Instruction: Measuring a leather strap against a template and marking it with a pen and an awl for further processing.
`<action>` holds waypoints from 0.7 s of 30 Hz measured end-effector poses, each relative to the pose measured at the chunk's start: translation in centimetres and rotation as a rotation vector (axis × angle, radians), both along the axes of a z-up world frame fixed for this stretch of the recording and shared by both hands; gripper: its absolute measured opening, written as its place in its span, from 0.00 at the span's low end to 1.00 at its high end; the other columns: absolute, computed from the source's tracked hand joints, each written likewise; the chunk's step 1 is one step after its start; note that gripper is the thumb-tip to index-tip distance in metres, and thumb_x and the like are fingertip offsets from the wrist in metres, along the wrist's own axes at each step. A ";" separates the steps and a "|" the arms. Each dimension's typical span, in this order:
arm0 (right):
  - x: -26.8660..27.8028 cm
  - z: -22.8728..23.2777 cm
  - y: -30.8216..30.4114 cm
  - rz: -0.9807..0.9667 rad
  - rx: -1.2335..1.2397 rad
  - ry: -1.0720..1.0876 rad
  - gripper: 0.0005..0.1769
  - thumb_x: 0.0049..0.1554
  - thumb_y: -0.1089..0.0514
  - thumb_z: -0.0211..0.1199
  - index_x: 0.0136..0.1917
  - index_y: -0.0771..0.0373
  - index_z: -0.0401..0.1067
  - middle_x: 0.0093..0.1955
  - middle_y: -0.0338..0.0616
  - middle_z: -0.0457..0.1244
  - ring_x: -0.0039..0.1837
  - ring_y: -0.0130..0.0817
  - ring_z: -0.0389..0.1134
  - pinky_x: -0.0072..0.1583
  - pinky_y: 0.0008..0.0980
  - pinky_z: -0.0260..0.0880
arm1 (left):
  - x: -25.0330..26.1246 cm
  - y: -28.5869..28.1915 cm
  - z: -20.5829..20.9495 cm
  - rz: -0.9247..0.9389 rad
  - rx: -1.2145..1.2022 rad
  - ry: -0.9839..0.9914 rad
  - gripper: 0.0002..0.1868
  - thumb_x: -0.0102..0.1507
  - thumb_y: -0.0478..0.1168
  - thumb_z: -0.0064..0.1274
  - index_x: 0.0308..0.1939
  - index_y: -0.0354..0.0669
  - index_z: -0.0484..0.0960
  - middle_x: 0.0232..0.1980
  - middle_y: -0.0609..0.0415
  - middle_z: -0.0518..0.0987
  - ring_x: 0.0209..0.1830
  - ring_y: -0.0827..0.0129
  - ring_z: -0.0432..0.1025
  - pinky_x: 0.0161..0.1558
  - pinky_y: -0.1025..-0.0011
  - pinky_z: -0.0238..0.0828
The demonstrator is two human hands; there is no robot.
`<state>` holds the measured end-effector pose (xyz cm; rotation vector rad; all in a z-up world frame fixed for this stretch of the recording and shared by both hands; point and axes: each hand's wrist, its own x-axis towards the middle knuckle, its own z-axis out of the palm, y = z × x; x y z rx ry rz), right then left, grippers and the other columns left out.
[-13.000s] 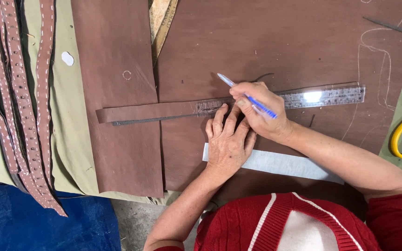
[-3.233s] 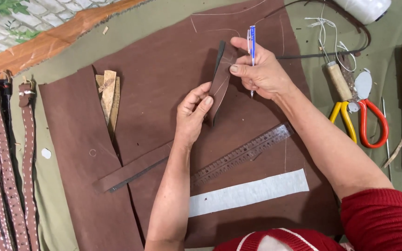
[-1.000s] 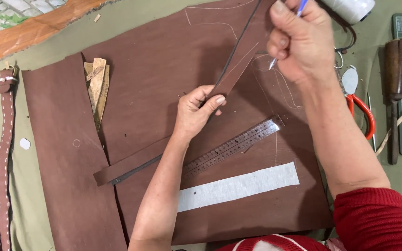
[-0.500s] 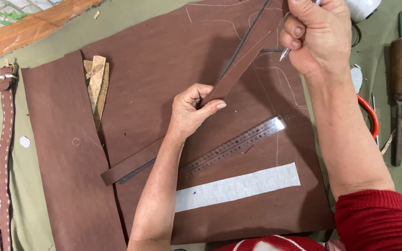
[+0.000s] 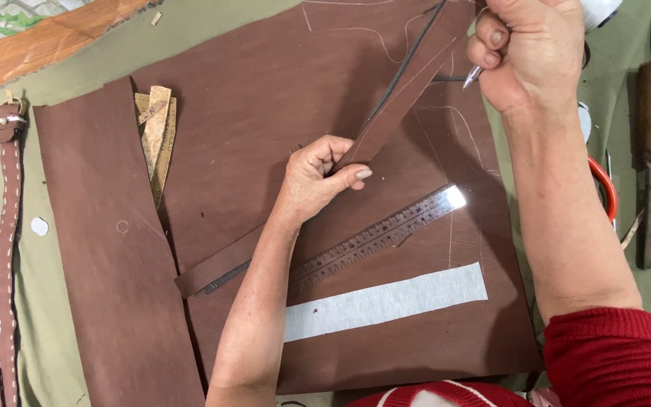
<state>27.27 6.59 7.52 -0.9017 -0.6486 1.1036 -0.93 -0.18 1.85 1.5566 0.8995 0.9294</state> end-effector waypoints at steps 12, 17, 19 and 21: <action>3.0 -0.6 0.7 -0.089 -0.008 0.105 0.18 0.54 0.78 0.53 0.34 0.54 0.62 0.31 0.31 0.53 0.33 0.23 0.53 0.34 0.24 0.45 | -3.0 1.3 -0.2 -0.175 -0.212 0.015 0.11 0.61 0.34 0.65 0.45 0.45 0.80 0.33 0.60 0.80 0.32 0.81 0.78 0.48 0.80 0.80; 6.2 -2.0 2.0 -0.046 0.041 0.095 0.18 0.54 0.73 0.53 0.31 0.52 0.59 0.30 0.30 0.50 0.33 0.22 0.49 0.36 0.24 0.42 | -5.1 1.6 1.3 -0.179 -0.270 0.104 0.10 0.60 0.36 0.66 0.42 0.44 0.81 0.32 0.61 0.80 0.27 0.80 0.74 0.39 0.80 0.78; 7.1 -2.5 2.3 -0.021 0.054 0.098 0.18 0.57 0.73 0.53 0.34 0.50 0.60 0.32 0.29 0.49 0.35 0.20 0.49 0.36 0.22 0.41 | -5.9 1.6 2.0 -0.177 -0.283 0.163 0.09 0.60 0.35 0.66 0.40 0.43 0.82 0.32 0.62 0.80 0.28 0.81 0.75 0.41 0.81 0.77; 9.9 -5.0 3.7 -0.004 0.045 0.158 0.19 0.58 0.72 0.56 0.33 0.50 0.59 0.32 0.29 0.50 0.35 0.20 0.49 0.37 0.22 0.41 | -6.8 1.8 1.9 -0.180 -0.294 0.148 0.10 0.60 0.35 0.66 0.42 0.43 0.82 0.33 0.63 0.79 0.28 0.81 0.75 0.42 0.81 0.77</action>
